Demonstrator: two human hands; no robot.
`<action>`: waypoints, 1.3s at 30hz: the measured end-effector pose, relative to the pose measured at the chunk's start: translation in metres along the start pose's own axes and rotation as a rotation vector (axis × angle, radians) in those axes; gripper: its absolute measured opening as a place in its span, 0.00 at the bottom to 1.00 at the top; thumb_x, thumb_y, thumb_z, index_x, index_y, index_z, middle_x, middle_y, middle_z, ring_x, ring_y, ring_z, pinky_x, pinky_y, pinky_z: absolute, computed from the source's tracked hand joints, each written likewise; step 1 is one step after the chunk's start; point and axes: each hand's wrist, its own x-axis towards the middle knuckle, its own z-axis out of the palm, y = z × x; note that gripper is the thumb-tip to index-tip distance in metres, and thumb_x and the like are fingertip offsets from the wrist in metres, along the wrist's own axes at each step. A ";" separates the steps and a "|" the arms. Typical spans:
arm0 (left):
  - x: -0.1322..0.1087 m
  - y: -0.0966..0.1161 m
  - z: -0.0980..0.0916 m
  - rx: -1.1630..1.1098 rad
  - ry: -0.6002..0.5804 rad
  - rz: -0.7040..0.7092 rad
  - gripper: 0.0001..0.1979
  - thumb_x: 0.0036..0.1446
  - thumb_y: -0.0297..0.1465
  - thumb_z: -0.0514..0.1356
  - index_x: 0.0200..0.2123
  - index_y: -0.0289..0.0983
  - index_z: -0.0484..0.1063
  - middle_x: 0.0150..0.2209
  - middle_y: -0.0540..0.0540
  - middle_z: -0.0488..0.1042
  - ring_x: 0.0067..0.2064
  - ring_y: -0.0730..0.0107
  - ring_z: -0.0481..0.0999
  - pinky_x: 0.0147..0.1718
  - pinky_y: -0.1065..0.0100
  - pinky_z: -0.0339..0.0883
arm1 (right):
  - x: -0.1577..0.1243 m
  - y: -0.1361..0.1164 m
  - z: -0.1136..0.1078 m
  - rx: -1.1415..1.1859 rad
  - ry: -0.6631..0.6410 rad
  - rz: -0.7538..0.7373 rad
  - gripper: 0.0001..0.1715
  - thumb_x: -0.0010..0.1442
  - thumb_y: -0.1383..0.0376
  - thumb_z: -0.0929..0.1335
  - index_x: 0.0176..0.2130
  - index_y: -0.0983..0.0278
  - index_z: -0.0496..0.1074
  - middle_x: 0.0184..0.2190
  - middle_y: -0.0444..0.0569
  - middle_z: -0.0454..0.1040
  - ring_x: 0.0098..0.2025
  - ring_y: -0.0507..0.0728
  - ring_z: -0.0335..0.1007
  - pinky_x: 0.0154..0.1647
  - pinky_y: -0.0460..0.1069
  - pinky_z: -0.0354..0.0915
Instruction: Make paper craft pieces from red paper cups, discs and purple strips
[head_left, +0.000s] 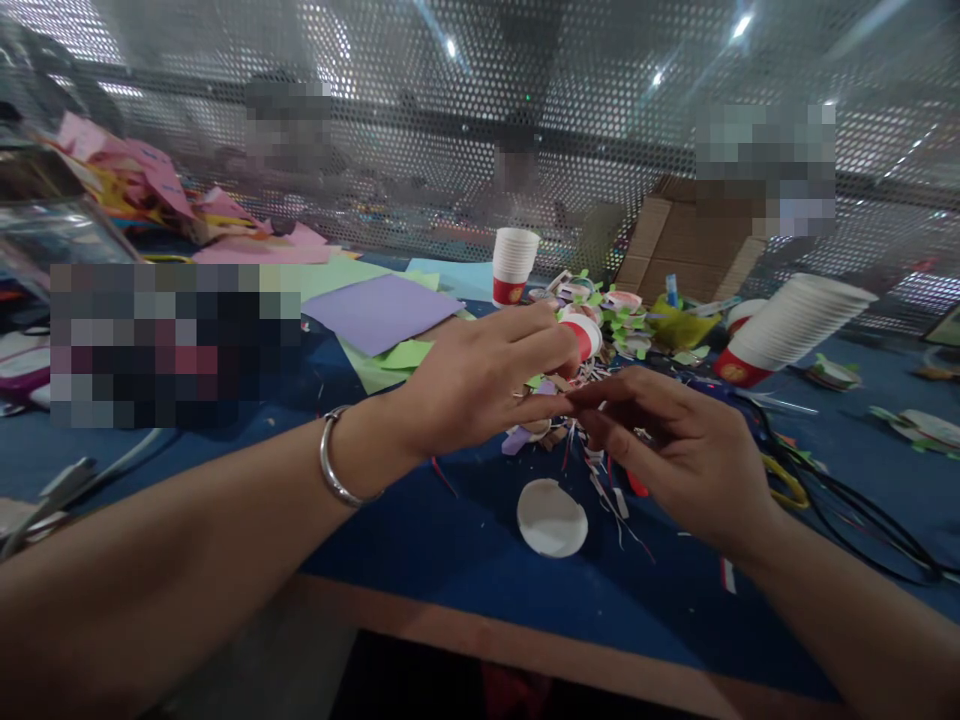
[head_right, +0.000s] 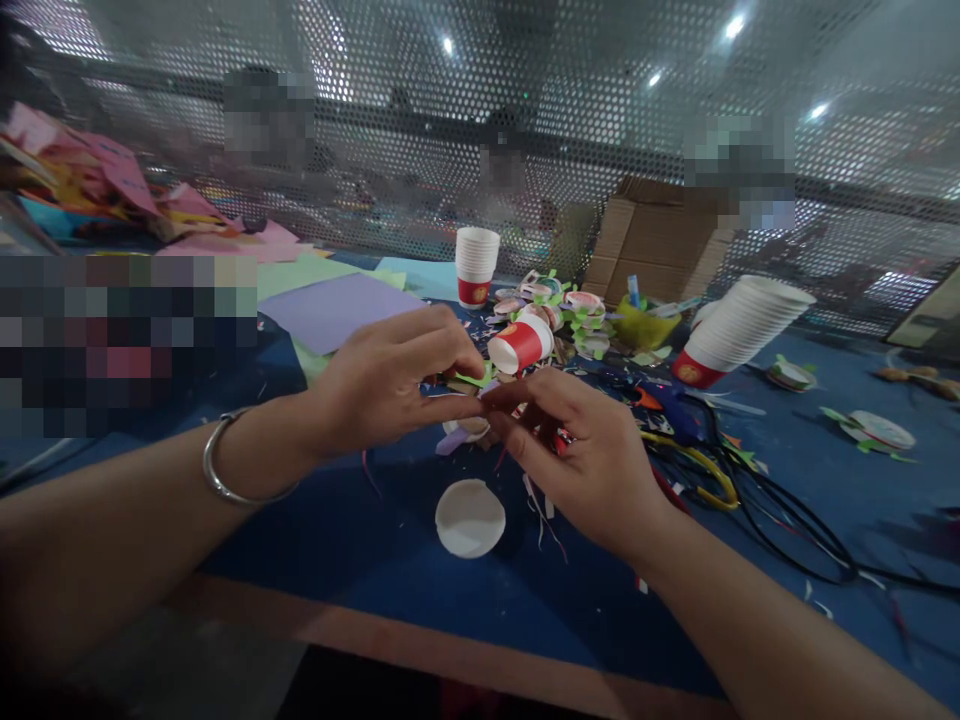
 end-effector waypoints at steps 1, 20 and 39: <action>0.000 0.001 0.000 0.019 -0.003 0.021 0.08 0.65 0.37 0.63 0.41 0.39 0.71 0.40 0.45 0.77 0.43 0.66 0.76 0.36 0.67 0.65 | 0.000 0.000 0.000 -0.006 0.009 -0.007 0.08 0.66 0.67 0.70 0.44 0.59 0.79 0.35 0.45 0.77 0.33 0.52 0.75 0.32 0.47 0.69; -0.001 -0.005 -0.001 0.014 -0.101 0.135 0.14 0.67 0.43 0.59 0.39 0.38 0.72 0.39 0.46 0.78 0.41 0.67 0.77 0.38 0.67 0.66 | 0.003 -0.003 -0.002 0.148 -0.060 0.137 0.09 0.65 0.61 0.72 0.34 0.62 0.78 0.27 0.44 0.76 0.27 0.50 0.73 0.28 0.44 0.67; 0.000 -0.020 -0.003 -0.168 0.107 -0.321 0.05 0.65 0.29 0.62 0.37 0.35 0.78 0.34 0.47 0.78 0.35 0.72 0.75 0.37 0.69 0.69 | 0.004 0.018 -0.028 -0.096 0.260 0.304 0.16 0.67 0.53 0.69 0.32 0.60 0.75 0.16 0.41 0.70 0.16 0.51 0.62 0.19 0.48 0.56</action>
